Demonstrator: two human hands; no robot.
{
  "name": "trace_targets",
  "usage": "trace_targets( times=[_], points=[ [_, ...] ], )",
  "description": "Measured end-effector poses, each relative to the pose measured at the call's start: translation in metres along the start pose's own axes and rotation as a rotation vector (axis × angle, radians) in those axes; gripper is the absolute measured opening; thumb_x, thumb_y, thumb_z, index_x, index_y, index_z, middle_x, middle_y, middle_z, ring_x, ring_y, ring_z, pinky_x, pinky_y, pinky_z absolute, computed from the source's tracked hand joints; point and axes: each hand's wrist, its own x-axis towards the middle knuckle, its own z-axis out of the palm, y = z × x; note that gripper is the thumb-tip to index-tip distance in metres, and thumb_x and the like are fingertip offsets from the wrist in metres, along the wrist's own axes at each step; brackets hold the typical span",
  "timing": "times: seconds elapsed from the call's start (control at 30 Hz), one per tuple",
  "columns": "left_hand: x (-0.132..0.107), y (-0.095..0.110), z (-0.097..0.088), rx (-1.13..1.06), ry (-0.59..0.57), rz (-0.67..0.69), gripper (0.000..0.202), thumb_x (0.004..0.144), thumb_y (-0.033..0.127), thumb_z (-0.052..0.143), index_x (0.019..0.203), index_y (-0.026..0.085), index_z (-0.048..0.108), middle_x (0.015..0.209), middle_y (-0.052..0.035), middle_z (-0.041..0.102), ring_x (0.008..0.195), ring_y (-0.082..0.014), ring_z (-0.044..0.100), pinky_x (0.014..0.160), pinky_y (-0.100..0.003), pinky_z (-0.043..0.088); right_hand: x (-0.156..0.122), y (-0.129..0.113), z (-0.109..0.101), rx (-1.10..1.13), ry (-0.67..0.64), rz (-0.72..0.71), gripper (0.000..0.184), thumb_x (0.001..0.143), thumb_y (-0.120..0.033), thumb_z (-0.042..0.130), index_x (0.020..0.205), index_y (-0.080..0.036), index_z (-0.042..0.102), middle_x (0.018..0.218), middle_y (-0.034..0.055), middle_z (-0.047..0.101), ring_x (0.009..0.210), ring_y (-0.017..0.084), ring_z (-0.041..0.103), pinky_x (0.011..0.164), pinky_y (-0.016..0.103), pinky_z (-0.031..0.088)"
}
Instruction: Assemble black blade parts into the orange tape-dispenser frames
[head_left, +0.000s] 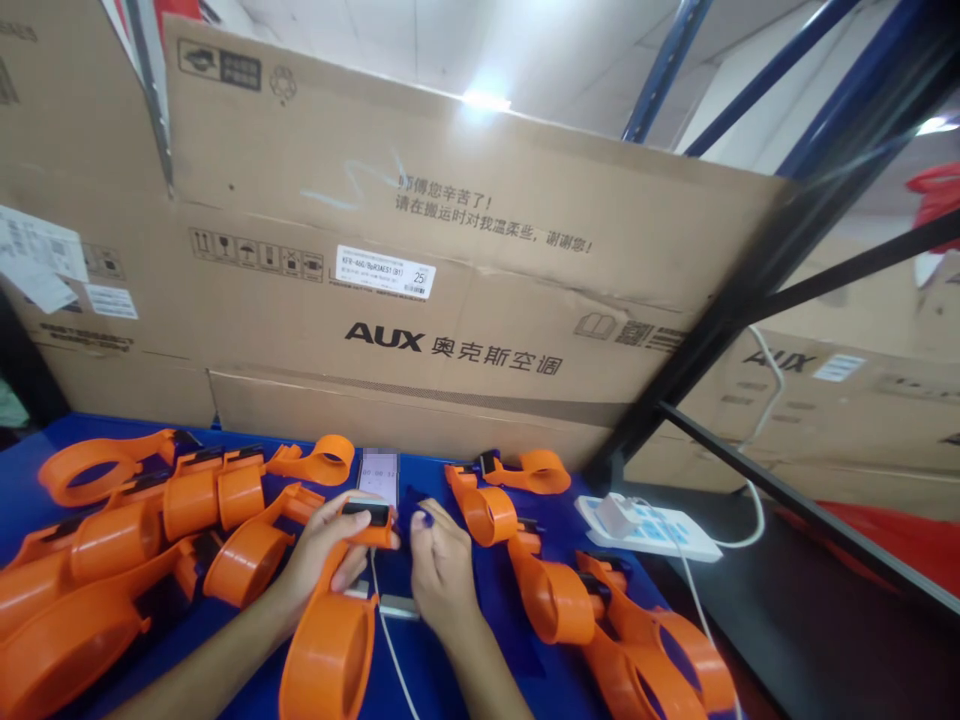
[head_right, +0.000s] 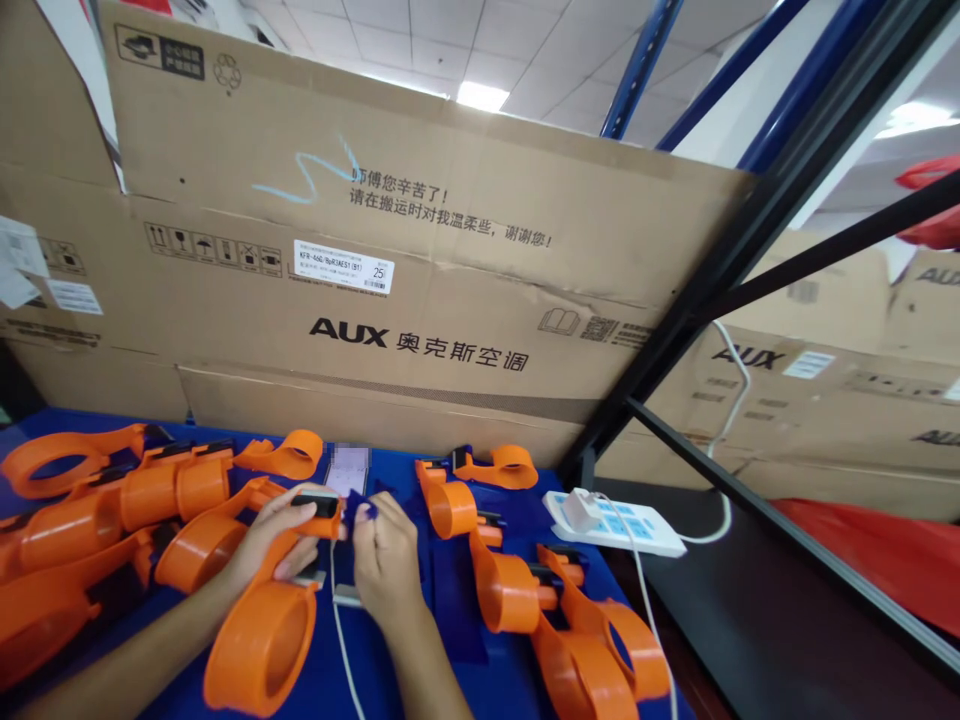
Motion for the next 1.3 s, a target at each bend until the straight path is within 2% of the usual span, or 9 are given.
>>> trace_targets(
  times=[0.07,0.13,0.27,0.4,0.57,0.67,0.97,1.13,1.3],
  points=[
    [-0.001,0.003,0.0,-0.041,-0.046,-0.017,0.027,0.085,0.04,0.071,0.099,0.017,0.067,0.051,-0.0009,0.067,0.026,-0.0054,0.03,0.034,-0.021,0.021,0.003,0.004,-0.003,0.014,0.08,0.063,0.047,0.11,-0.031,0.038,0.071,-0.021,0.062,0.068,0.0037,0.059,0.064,0.018,0.057,0.059,0.029,0.048],
    [-0.002,0.004,0.0,-0.08,-0.035,-0.013,0.026,0.087,0.038,0.07,0.102,0.017,0.066,0.054,-0.0022,0.07,0.027,-0.0054,0.032,0.035,-0.02,0.022,0.006,0.01,-0.008,0.005,0.151,0.12,0.045,0.11,-0.035,0.041,0.07,-0.021,0.058,0.066,0.0023,0.057,0.061,0.017,0.056,0.057,0.028,0.046],
    [0.001,0.0,-0.002,-0.124,0.06,-0.029,0.024,0.086,0.039,0.071,0.099,0.02,0.064,0.038,0.0067,0.054,0.027,-0.0071,0.03,0.035,-0.019,0.021,0.01,0.024,-0.02,-0.008,0.249,0.241,0.038,0.109,-0.038,0.042,0.082,-0.02,0.061,0.061,-0.0021,0.055,0.05,0.015,0.051,0.048,0.025,0.041],
    [0.004,-0.003,-0.006,-0.131,0.074,-0.035,0.027,0.088,0.042,0.068,0.102,0.019,0.064,0.034,0.0092,0.046,0.027,-0.0081,0.03,0.036,-0.02,0.022,0.01,0.037,-0.023,-0.035,0.173,0.268,0.036,0.108,-0.036,0.039,0.095,-0.018,0.067,0.063,-0.0014,0.062,0.044,0.014,0.052,0.044,0.024,0.043],
    [0.003,-0.004,-0.007,-0.113,0.091,-0.031,0.026,0.09,0.041,0.068,0.104,0.019,0.064,0.036,0.0091,0.047,0.03,-0.0084,0.032,0.039,-0.02,0.028,0.006,0.046,-0.019,-0.193,0.14,0.247,0.029,0.1,-0.026,0.05,0.12,-0.015,0.068,0.089,0.0095,0.075,0.075,0.024,0.07,0.072,0.038,0.059],
    [0.004,-0.006,-0.007,-0.103,0.107,-0.039,0.024,0.089,0.041,0.07,0.098,0.02,0.064,0.036,0.0083,0.048,0.03,-0.009,0.034,0.039,-0.021,0.031,0.002,0.049,-0.017,-0.291,0.136,0.225,0.032,0.097,-0.021,0.052,0.124,-0.014,0.067,0.116,0.0191,0.073,0.104,0.032,0.07,0.092,0.05,0.057],
    [0.001,-0.003,-0.001,-0.085,0.113,-0.03,0.026,0.087,0.04,0.071,0.103,0.02,0.066,0.037,0.0082,0.049,0.031,-0.0086,0.032,0.039,-0.019,0.031,-0.002,0.064,-0.016,-0.412,0.138,0.188,0.034,0.091,-0.009,0.051,0.119,-0.017,0.07,0.106,0.0165,0.071,0.096,0.031,0.07,0.086,0.047,0.06],
    [-0.001,-0.006,0.0,-0.064,0.13,-0.063,0.025,0.085,0.04,0.073,0.1,0.021,0.066,0.042,0.0079,0.053,0.032,-0.0084,0.034,0.04,-0.021,0.036,0.004,0.055,-0.018,-0.372,0.119,0.192,0.033,0.095,-0.011,0.048,0.12,-0.014,0.069,0.112,0.0187,0.07,0.103,0.032,0.069,0.089,0.05,0.059],
    [-0.001,-0.008,0.0,0.002,0.166,-0.042,0.021,0.085,0.039,0.076,0.091,0.021,0.066,0.041,0.0084,0.051,0.033,-0.0068,0.036,0.04,-0.018,0.033,0.007,0.023,-0.018,-0.194,0.046,0.117,0.027,0.103,-0.022,0.052,0.123,-0.022,0.069,0.107,0.0093,0.073,0.088,0.021,0.071,0.075,0.033,0.061]
  ],
)
